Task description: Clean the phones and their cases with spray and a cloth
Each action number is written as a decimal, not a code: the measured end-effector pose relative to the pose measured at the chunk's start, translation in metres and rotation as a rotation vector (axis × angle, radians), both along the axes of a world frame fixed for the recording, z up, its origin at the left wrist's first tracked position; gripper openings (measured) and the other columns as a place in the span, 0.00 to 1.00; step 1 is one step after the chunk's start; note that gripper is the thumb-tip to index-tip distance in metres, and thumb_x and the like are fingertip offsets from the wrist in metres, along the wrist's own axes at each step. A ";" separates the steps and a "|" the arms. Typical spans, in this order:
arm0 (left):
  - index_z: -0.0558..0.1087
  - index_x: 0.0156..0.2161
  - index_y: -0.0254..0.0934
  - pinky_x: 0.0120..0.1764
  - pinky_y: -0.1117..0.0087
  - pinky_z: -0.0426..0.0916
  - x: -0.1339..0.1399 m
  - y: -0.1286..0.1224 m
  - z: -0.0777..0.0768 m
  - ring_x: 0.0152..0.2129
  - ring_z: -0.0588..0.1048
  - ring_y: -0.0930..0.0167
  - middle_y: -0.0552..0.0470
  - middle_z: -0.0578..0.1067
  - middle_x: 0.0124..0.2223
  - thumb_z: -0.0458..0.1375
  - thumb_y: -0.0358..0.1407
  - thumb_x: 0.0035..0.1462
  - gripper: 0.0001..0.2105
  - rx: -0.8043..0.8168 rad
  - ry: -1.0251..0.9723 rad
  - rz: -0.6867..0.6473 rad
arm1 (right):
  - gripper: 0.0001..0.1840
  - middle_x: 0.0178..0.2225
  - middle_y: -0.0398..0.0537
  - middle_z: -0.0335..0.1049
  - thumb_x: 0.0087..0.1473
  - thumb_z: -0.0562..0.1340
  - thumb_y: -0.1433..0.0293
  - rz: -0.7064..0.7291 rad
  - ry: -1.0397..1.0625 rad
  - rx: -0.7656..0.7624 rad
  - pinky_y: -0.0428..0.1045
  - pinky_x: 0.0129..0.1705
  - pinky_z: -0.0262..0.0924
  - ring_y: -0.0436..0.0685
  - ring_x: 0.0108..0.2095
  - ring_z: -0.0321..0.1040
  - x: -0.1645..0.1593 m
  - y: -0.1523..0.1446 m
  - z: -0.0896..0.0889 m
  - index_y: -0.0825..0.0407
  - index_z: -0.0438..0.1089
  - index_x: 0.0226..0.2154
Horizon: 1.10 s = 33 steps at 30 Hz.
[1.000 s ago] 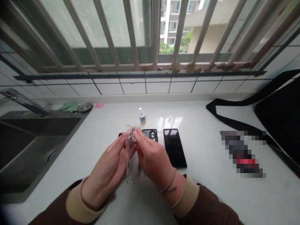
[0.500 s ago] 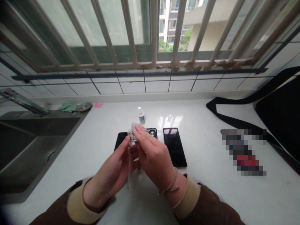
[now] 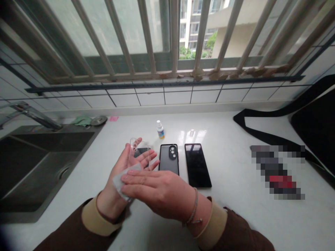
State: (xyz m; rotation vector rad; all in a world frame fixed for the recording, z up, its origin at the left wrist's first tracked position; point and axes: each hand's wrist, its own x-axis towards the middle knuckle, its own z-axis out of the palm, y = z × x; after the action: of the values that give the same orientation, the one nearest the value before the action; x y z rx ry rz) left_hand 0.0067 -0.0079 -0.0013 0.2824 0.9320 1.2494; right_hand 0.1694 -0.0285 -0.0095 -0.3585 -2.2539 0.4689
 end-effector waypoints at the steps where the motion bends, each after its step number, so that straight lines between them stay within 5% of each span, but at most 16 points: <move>1: 0.62 0.71 0.51 0.46 0.58 0.81 0.001 -0.002 0.001 0.40 0.84 0.63 0.44 0.80 0.44 0.55 0.55 0.72 0.27 0.021 -0.013 -0.039 | 0.22 0.64 0.55 0.75 0.73 0.55 0.80 -0.052 0.009 0.038 0.53 0.73 0.63 0.53 0.69 0.66 0.000 0.001 -0.002 0.54 0.72 0.63; 7: 0.72 0.66 0.42 0.48 0.61 0.79 0.012 -0.014 0.001 0.54 0.80 0.59 0.39 0.80 0.58 0.52 0.54 0.75 0.25 0.192 -0.119 -0.328 | 0.27 0.69 0.67 0.68 0.70 0.55 0.83 -0.413 0.056 0.070 0.60 0.73 0.64 0.61 0.72 0.62 0.005 0.012 -0.010 0.62 0.67 0.68; 10: 0.74 0.63 0.39 0.54 0.61 0.77 0.016 -0.015 -0.001 0.57 0.78 0.60 0.39 0.77 0.63 0.53 0.52 0.75 0.23 0.208 -0.095 -0.294 | 0.29 0.69 0.68 0.67 0.68 0.53 0.85 -0.497 0.019 0.017 0.61 0.72 0.65 0.63 0.72 0.62 0.005 0.016 -0.015 0.62 0.65 0.69; 18: 0.69 0.62 0.43 0.61 0.59 0.73 -0.005 0.006 0.012 0.48 0.83 0.64 0.43 0.81 0.48 0.58 0.52 0.72 0.22 0.138 0.104 0.170 | 0.22 0.66 0.64 0.72 0.72 0.54 0.81 -0.085 0.022 -0.037 0.52 0.72 0.63 0.56 0.69 0.67 -0.004 0.006 -0.012 0.62 0.72 0.63; 23: 0.70 0.61 0.44 0.61 0.57 0.73 -0.012 0.012 0.016 0.48 0.83 0.64 0.42 0.81 0.48 0.57 0.52 0.71 0.21 0.234 0.081 0.069 | 0.24 0.68 0.63 0.70 0.72 0.52 0.81 -0.132 0.081 -0.121 0.55 0.74 0.61 0.56 0.71 0.64 -0.004 0.006 -0.013 0.62 0.70 0.65; 28: 0.69 0.62 0.45 0.62 0.57 0.72 -0.004 0.001 0.008 0.55 0.81 0.63 0.43 0.80 0.54 0.60 0.48 0.72 0.19 0.437 0.173 -0.017 | 0.24 0.67 0.56 0.72 0.74 0.56 0.72 -0.271 0.247 -0.497 0.61 0.72 0.65 0.59 0.68 0.70 -0.004 0.012 -0.017 0.51 0.70 0.68; 33: 0.68 0.61 0.47 0.67 0.51 0.68 -0.010 0.003 0.004 0.58 0.80 0.60 0.45 0.79 0.54 0.63 0.47 0.70 0.19 0.690 0.355 0.167 | 0.20 0.54 0.51 0.82 0.69 0.64 0.56 -0.122 0.494 -1.236 0.62 0.62 0.74 0.61 0.55 0.80 -0.012 0.016 -0.019 0.47 0.80 0.56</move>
State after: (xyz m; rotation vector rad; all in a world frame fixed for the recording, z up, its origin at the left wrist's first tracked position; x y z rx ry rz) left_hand -0.0034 -0.0052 0.0023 1.0124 0.8008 1.6870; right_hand 0.1577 -0.0129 -0.0282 -0.8560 -1.2238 1.6481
